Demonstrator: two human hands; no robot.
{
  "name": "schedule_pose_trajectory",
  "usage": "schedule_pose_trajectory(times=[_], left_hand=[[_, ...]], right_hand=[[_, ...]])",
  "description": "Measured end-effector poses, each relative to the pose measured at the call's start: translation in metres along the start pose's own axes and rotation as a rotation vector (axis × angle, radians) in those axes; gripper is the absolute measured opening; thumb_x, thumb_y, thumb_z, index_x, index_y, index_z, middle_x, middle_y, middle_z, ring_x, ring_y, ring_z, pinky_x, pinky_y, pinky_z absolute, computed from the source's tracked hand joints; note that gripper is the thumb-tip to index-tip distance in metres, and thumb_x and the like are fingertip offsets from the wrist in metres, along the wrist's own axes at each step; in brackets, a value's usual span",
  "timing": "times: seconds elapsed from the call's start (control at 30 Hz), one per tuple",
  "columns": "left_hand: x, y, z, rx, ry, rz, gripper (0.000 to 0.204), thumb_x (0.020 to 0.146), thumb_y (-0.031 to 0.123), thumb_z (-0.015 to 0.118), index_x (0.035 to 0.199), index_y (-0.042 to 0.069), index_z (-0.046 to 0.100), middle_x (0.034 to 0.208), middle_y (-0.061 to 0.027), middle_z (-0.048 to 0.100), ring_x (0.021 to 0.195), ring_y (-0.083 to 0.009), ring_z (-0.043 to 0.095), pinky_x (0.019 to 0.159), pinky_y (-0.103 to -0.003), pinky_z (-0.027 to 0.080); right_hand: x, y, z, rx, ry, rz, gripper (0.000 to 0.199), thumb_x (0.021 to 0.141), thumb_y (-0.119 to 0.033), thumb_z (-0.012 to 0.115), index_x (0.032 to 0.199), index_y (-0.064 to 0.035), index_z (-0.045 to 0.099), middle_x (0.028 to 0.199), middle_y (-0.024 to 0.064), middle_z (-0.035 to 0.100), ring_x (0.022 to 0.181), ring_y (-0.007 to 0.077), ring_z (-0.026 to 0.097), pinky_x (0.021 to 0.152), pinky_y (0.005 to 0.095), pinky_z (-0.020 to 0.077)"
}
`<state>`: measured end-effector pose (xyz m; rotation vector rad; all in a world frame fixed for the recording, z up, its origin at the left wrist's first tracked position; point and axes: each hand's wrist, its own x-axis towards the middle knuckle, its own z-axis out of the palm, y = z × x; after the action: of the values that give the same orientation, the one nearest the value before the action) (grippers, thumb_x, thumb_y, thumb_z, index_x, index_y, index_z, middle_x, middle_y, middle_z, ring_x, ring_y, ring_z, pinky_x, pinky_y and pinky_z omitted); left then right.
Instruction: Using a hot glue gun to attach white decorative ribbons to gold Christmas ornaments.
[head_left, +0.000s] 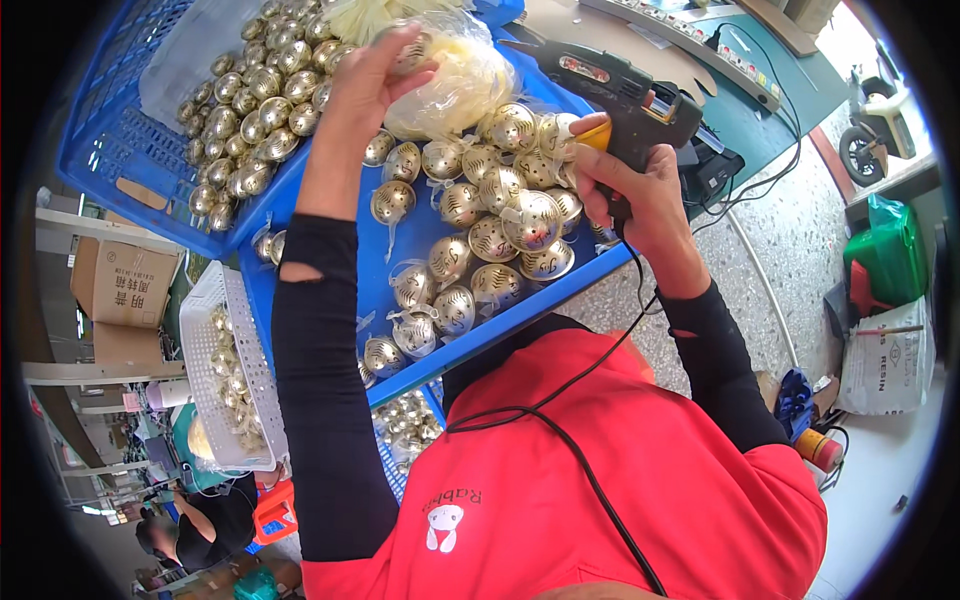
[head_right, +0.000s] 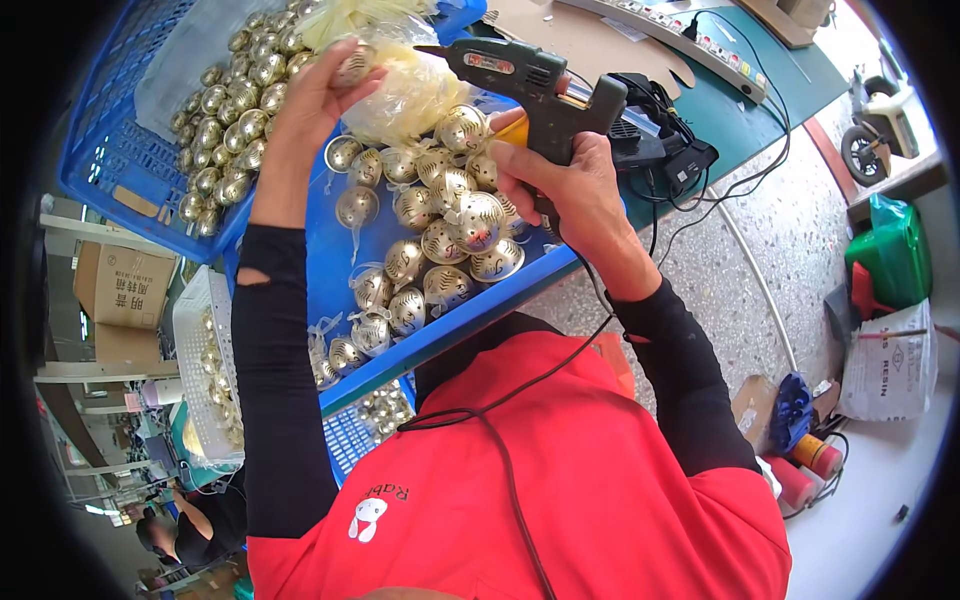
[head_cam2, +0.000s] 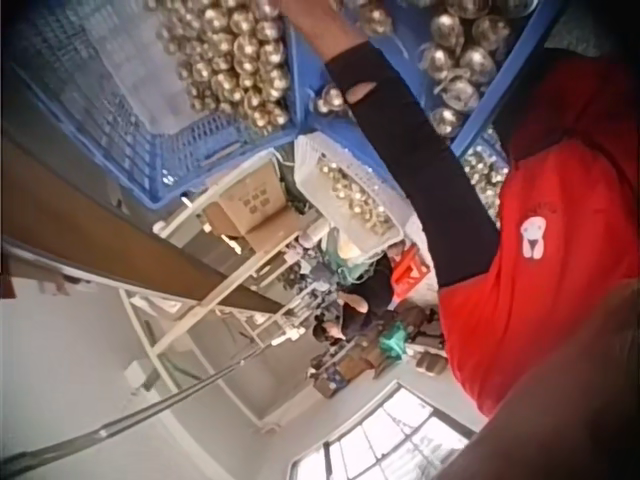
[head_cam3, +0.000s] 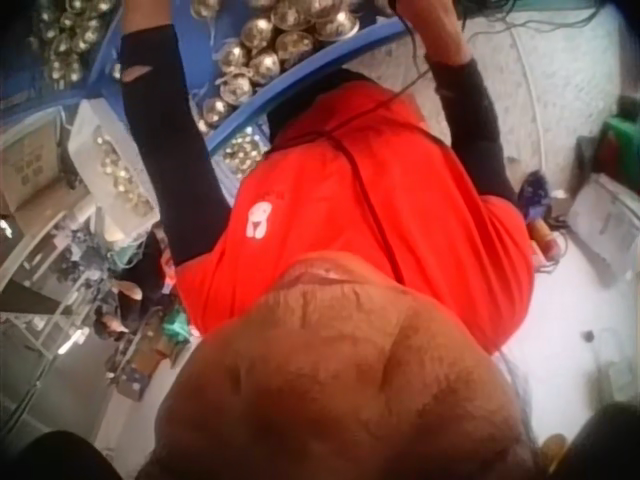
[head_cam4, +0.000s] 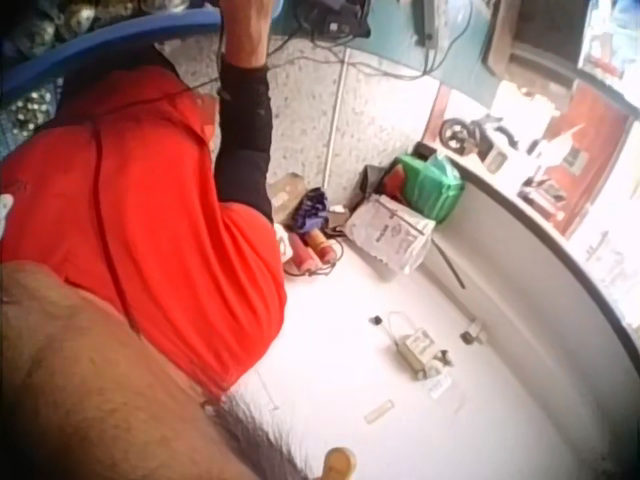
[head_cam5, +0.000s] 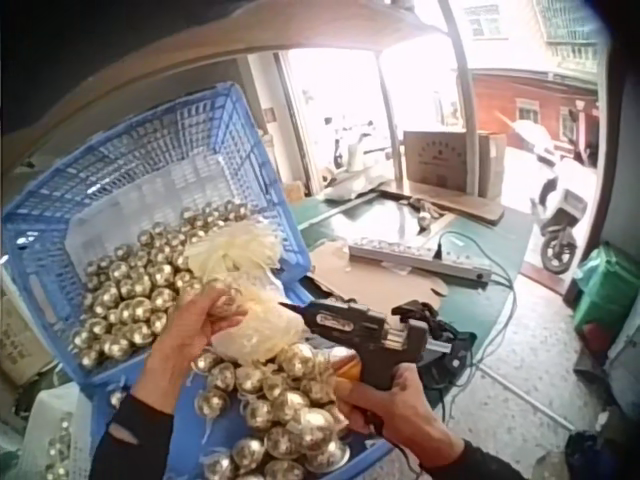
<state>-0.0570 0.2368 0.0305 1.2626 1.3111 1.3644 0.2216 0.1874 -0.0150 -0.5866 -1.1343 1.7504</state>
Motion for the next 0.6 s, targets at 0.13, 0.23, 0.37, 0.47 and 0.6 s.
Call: schedule_pose_trajectory(times=[0.13, 0.23, 0.37, 0.47, 0.6], left_hand=[[-0.021, 0.017, -0.014, -0.321, 0.045, 0.014, 0.036, 0.083, 0.023, 0.064, 0.1, -0.007, 0.056, 0.097, -0.0243, 0.062, 0.088, -0.0316, 0.065, 0.074, -0.031, 0.058], [-0.054, 0.036, -0.016, -0.594, 0.043, 0.054, 0.041, 0.086, 0.023, 0.058, 0.1, -0.015, 0.052, 0.098, -0.031, 0.059, 0.096, -0.0418, 0.06, 0.078, -0.038, 0.057], [-0.09, 0.04, -0.022, -0.799, -0.089, 0.044, 0.055, 0.086, 0.029, 0.057, 0.107, -0.02, 0.046, 0.104, -0.035, 0.055, 0.101, -0.0442, 0.057, 0.082, -0.042, 0.055], [-0.111, 0.04, -0.029, -0.966, -0.212, 0.014, 0.062, 0.085, 0.031, 0.058, 0.115, -0.02, 0.039, 0.113, -0.036, 0.049, 0.108, -0.0451, 0.052, 0.086, -0.044, 0.053], [-0.131, 0.038, -0.029, -1.122, -0.339, 0.013, 0.071, 0.084, 0.034, 0.059, 0.121, -0.019, 0.032, 0.121, -0.0361, 0.042, 0.116, -0.0466, 0.045, 0.092, -0.047, 0.048]], right_hand=[[0.002, -0.006, -0.002, 0.04, -0.009, 0.02, 0.021, 0.083, -0.007, 0.061, 0.103, -0.0002, 0.058, 0.061, 0.0045, 0.054, 0.042, 0.008, 0.044, 0.038, 0.0205, 0.0304], [0.007, -0.002, 0.007, 0.072, -0.055, -0.039, 0.021, 0.083, -0.008, 0.06, 0.103, 0.0005, 0.058, 0.062, 0.0042, 0.053, 0.043, 0.0076, 0.045, 0.038, 0.0208, 0.0302], [0.016, 0.001, 0.028, 0.043, -0.08, -0.078, 0.021, 0.083, -0.007, 0.059, 0.102, 0.0031, 0.057, 0.066, 0.0061, 0.056, 0.044, 0.0076, 0.045, 0.039, 0.0207, 0.0319], [0.021, 0.004, 0.044, 0.082, -0.11, -0.129, 0.023, 0.083, -0.008, 0.06, 0.103, 0.0028, 0.057, 0.07, 0.0094, 0.059, 0.045, 0.0084, 0.046, 0.04, 0.0209, 0.0341], [0.027, 0.015, 0.06, 0.117, -0.122, -0.102, 0.027, 0.084, -0.009, 0.06, 0.107, 0.0027, 0.054, 0.081, 0.0143, 0.064, 0.045, 0.0093, 0.046, 0.041, 0.0209, 0.0357]])
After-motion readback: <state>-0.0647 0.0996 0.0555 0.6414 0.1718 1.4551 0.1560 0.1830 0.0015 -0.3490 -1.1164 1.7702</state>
